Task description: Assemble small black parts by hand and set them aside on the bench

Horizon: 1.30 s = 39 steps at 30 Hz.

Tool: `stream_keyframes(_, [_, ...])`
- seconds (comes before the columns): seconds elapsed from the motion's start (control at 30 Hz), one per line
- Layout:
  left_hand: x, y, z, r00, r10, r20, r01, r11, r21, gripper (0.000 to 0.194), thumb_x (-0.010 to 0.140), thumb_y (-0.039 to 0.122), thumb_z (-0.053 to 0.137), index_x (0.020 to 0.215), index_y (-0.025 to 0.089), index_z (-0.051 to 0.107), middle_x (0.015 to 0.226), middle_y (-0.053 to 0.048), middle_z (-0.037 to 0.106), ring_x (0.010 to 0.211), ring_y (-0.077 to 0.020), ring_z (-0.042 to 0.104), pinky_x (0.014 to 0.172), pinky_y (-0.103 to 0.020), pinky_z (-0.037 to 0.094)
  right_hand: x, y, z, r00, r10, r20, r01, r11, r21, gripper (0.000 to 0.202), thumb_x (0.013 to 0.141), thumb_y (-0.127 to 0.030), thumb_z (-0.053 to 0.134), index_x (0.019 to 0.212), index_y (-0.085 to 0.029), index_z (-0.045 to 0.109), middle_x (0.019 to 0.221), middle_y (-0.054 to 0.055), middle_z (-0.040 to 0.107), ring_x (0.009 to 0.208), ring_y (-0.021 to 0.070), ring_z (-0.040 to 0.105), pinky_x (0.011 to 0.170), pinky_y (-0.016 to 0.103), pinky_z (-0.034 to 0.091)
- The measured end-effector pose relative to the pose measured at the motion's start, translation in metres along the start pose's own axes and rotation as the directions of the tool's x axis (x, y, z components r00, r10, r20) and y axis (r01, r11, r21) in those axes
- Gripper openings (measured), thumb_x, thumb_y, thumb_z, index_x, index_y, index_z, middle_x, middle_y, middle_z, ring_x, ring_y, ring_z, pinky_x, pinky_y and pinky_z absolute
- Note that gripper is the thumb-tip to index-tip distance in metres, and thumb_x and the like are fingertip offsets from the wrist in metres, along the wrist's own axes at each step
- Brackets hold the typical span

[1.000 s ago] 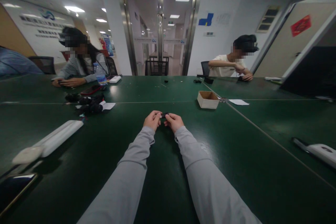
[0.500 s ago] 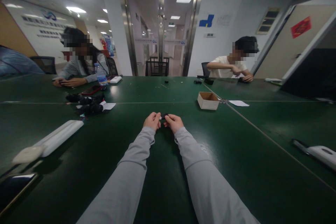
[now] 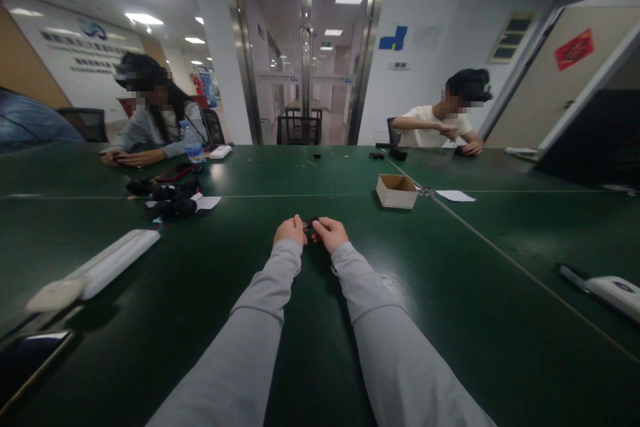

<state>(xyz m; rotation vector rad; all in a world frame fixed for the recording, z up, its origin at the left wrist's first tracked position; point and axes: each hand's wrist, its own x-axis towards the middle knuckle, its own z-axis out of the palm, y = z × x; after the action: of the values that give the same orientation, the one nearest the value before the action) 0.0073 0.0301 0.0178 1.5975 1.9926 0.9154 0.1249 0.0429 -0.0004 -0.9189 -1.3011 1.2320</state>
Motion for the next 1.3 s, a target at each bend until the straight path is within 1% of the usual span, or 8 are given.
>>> stream_keyframes(0.17, [0.000,0.007,-0.001,0.997,-0.079,-0.026,0.078,0.997,-0.017,0.049,0.084,0.033,0.022,0.062,0.016,0.063,0.054,-0.009,0.062,0.067,-0.0224,0.060,0.065,-0.031,0.041,-0.003,-0.002,0.003,1.000,-0.017,-0.007,0.017,0.999,-0.044,0.021,0.068,-0.035,0.064,0.069,-0.014,0.058,0.062,0.001,0.058,0.045,0.0101,0.050,0.041,0.020,0.042])
stream_keyframes(0.43, [0.002,0.005,0.002,0.994,-0.079,-0.078,0.064,0.982,-0.180,0.047,0.082,0.031,0.031,0.040,0.020,0.050,0.037,-0.006,0.050,0.049,-0.0196,0.051,0.058,-0.029,0.037,-0.004,0.001,0.009,0.992,-0.101,-0.077,0.091,0.988,-0.125,0.015,0.069,-0.030,0.061,0.064,-0.015,0.059,0.071,0.002,0.056,0.047,0.0087,0.049,0.040,0.020,0.042])
stream_keyframes(0.63, [-0.003,0.000,0.005,0.978,0.044,-0.202,-0.060,0.996,-0.072,0.037,0.084,0.038,0.030,0.059,0.021,0.052,0.051,-0.005,0.056,0.059,-0.0202,0.055,0.058,-0.028,0.036,-0.004,-0.003,0.007,0.996,-0.025,-0.080,0.018,0.996,-0.084,0.016,0.067,-0.030,0.064,0.064,-0.015,0.060,0.069,0.002,0.057,0.044,0.0091,0.050,0.039,0.021,0.041])
stream_keyframes(0.77, [-0.007,0.000,0.004,0.981,0.088,-0.172,-0.094,0.995,-0.028,0.035,0.085,0.041,0.026,0.070,0.023,0.051,0.057,-0.004,0.057,0.062,-0.0198,0.055,0.057,-0.027,0.035,-0.004,-0.006,0.005,0.996,0.016,-0.088,-0.018,1.000,-0.020,0.017,0.065,-0.030,0.067,0.065,-0.014,0.061,0.059,0.000,0.055,0.042,0.0101,0.049,0.039,0.021,0.042])
stream_keyframes(0.93, [-0.009,0.000,0.005,0.979,0.161,-0.125,-0.179,0.972,-0.150,0.022,0.085,0.035,0.032,0.080,0.023,0.049,0.062,-0.001,0.058,0.061,-0.0160,0.055,0.061,-0.025,0.037,-0.003,-0.006,0.004,0.994,0.046,-0.102,-0.043,0.999,0.031,0.022,0.063,-0.032,0.070,0.068,-0.013,0.061,0.052,-0.001,0.055,0.040,0.0102,0.049,0.039,0.021,0.043])
stream_keyframes(1.07, [-0.007,-0.004,0.007,0.965,0.228,-0.128,-0.256,0.920,-0.296,0.012,0.081,0.021,0.038,0.087,0.021,0.048,0.081,-0.002,0.060,0.072,-0.0138,0.057,0.068,-0.025,0.041,-0.001,-0.004,0.003,0.992,0.050,-0.113,-0.045,0.998,0.051,0.024,0.061,-0.034,0.071,0.066,-0.013,0.061,0.051,-0.001,0.055,0.039,0.0098,0.049,0.037,0.020,0.043])
stream_keyframes(1.13, [-0.004,-0.006,0.009,0.972,0.199,-0.128,-0.233,0.898,-0.374,0.014,0.078,0.020,0.041,0.090,0.021,0.049,0.086,-0.002,0.059,0.072,-0.0132,0.057,0.067,-0.025,0.042,0.000,-0.003,0.003,0.992,0.047,-0.113,-0.042,0.998,0.049,0.024,0.061,-0.034,0.071,0.065,-0.013,0.061,0.049,-0.001,0.054,0.038,0.0096,0.049,0.036,0.019,0.043])
stream_keyframes(1.3, [-0.002,-0.009,0.010,0.982,0.155,-0.108,-0.187,0.865,-0.465,0.018,0.076,0.023,0.043,0.092,0.021,0.051,0.072,0.000,0.056,0.065,-0.0127,0.055,0.058,-0.023,0.043,0.000,-0.002,0.002,0.995,0.042,-0.091,-0.038,0.998,0.050,0.025,0.061,-0.036,0.071,0.066,-0.013,0.061,0.052,0.000,0.057,0.039,0.0092,0.050,0.037,0.019,0.044])
